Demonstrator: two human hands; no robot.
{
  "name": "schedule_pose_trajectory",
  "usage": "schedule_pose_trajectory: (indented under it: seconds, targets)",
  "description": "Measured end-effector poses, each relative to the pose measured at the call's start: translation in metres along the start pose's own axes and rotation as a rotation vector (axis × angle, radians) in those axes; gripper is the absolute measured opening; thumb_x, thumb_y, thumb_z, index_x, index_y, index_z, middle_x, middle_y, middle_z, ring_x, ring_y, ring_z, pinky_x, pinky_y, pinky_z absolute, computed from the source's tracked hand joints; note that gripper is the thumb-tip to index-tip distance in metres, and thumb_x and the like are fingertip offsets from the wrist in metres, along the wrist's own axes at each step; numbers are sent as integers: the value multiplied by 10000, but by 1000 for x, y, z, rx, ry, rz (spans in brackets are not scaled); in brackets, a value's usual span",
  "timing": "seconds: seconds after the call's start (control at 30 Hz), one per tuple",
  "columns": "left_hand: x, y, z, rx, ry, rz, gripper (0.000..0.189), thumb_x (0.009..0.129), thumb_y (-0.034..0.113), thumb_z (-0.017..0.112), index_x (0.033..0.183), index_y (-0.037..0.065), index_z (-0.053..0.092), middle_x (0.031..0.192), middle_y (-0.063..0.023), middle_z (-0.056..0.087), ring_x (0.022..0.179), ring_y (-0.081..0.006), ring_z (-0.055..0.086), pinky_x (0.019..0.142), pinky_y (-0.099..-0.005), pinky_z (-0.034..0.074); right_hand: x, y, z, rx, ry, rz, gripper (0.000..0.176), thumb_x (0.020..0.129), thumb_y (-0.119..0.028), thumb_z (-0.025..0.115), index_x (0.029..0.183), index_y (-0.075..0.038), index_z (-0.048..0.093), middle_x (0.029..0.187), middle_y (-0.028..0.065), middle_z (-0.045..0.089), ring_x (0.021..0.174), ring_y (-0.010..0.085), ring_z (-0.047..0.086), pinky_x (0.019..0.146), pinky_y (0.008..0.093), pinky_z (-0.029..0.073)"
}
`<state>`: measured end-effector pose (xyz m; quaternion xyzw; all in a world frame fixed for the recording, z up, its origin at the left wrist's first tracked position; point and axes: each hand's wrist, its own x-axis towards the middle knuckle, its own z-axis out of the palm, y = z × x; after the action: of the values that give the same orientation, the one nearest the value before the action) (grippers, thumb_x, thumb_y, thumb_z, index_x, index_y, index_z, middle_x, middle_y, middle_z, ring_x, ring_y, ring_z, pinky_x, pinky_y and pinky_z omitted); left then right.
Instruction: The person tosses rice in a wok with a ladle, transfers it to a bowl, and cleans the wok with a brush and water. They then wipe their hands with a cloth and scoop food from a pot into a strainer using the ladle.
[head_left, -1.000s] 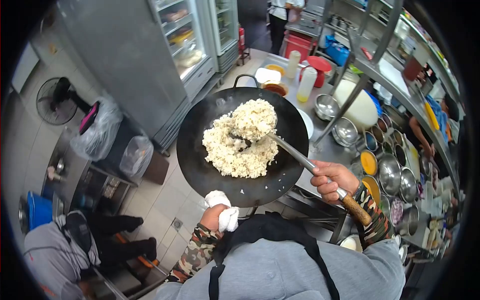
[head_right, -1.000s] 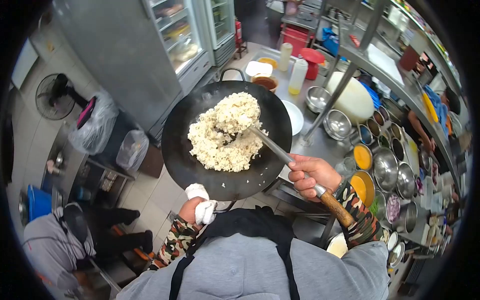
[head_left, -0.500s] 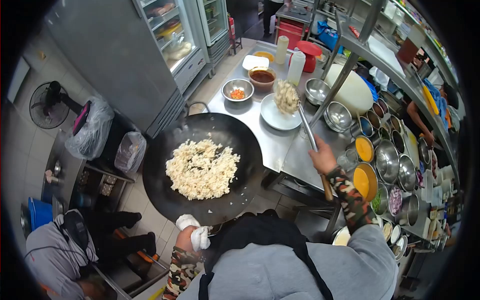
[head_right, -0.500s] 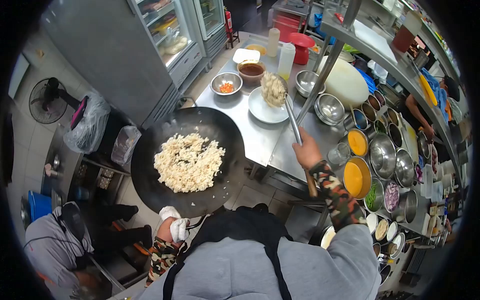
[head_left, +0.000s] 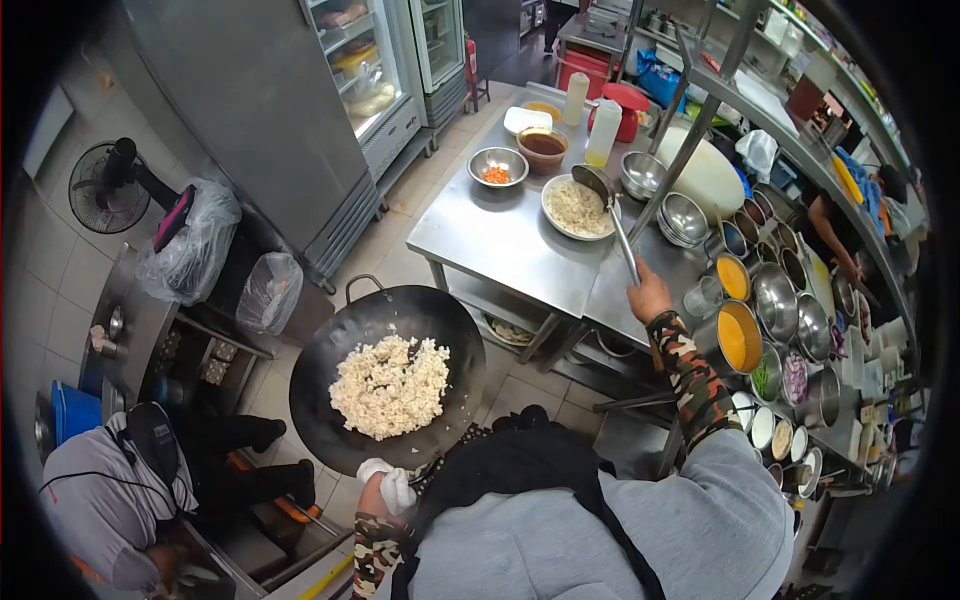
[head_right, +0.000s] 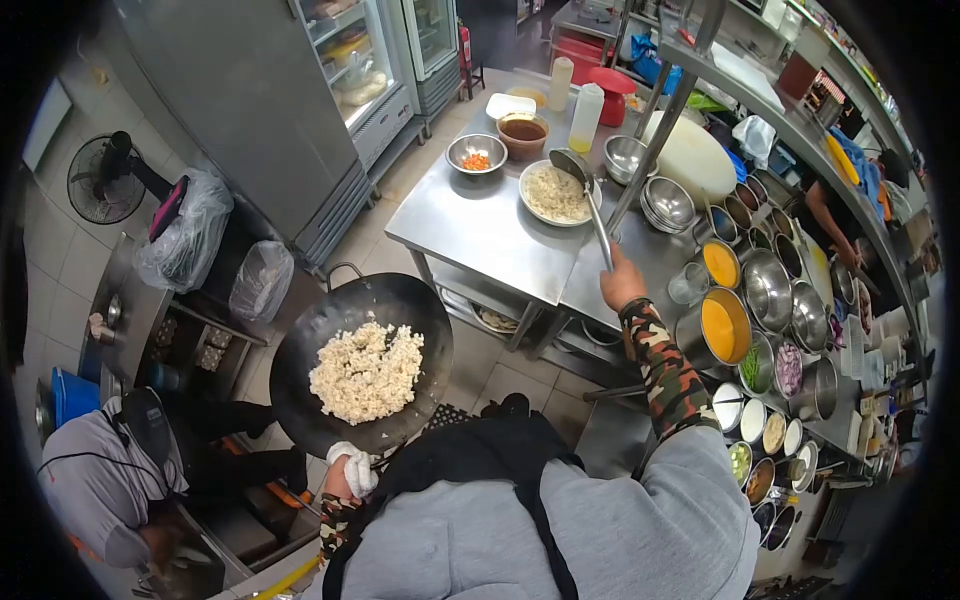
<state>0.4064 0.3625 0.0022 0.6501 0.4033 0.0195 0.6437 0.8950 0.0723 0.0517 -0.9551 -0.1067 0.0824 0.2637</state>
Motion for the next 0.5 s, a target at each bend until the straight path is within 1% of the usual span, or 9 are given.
schedule_pose_trajectory:
  seconds: [0.07,0.1,0.17,0.2,0.23,0.27,0.33,0.4,0.5]
  targets:
    - [1,-5,-8,68,10,31,311,684,74,691,958,53,546,867,-55,591,818,-179,608,728,-306,490,-2,-5,10,-158,213,-75,642,799,-144,542,1395,-86,312,1021,234,625,908,372,625,754,432,508]
    - [3,-6,-14,-314,-115,-84,213,746,99,618,945,66,552,849,-50,590,790,-170,604,696,-299,496,-8,-15,10,-163,221,-79,642,799,-144,542,1395,-86,312,1021,234,625,908,372,625,754,432,508]
    - [5,-4,-22,-895,-307,-256,114,838,138,509,926,86,561,822,-43,589,748,-155,599,649,-289,504,-26,-41,0,515,71,115,578,850,-164,538,1389,-129,333,789,85,603,553,202,593,446,339,477]
    - [3,-1,-24,-1085,-368,-326,119,869,151,473,919,93,563,813,-40,589,735,-150,597,633,-285,506,-42,-53,-10,508,70,113,578,850,-164,538,1389,-129,333,789,85,603,553,202,593,446,339,477]
    - [-5,8,-21,-834,-210,-259,154,873,223,462,821,113,556,689,-23,560,556,-147,537,463,-279,418,-62,-65,-22,931,-125,146,530,879,-164,515,1379,-163,342,723,30,514,468,130,475,373,284,384]
    - [-12,13,-30,-748,-99,-350,178,876,234,463,811,109,573,684,-22,573,535,-141,550,432,-274,425,-81,-76,-33,1351,-333,176,485,907,-164,492,1370,-196,350,657,-24,424,383,59,358,300,229,291]
    - [-11,16,-45,-676,29,-423,193,876,249,473,819,104,587,687,-23,588,527,-142,566,413,-276,437,-129,-87,-43,1715,-663,366,407,934,-150,449,1324,-236,376,639,-25,377,361,65,300,297,226,266]
    - [45,5,-51,-825,-36,-326,181,870,257,492,853,102,583,702,-26,592,553,-156,570,435,-290,446,-164,-138,-34,1691,-1012,381,367,937,-176,454,1290,-264,403,659,-14,427,371,61,327,296,217,262]
    - [114,11,-54,-1094,-50,-465,187,860,270,521,904,98,578,725,-30,599,592,-178,575,468,-312,460,-158,-183,40,1311,-1049,415,412,941,-214,479,1338,-193,373,660,0,459,393,60,353,323,207,300]
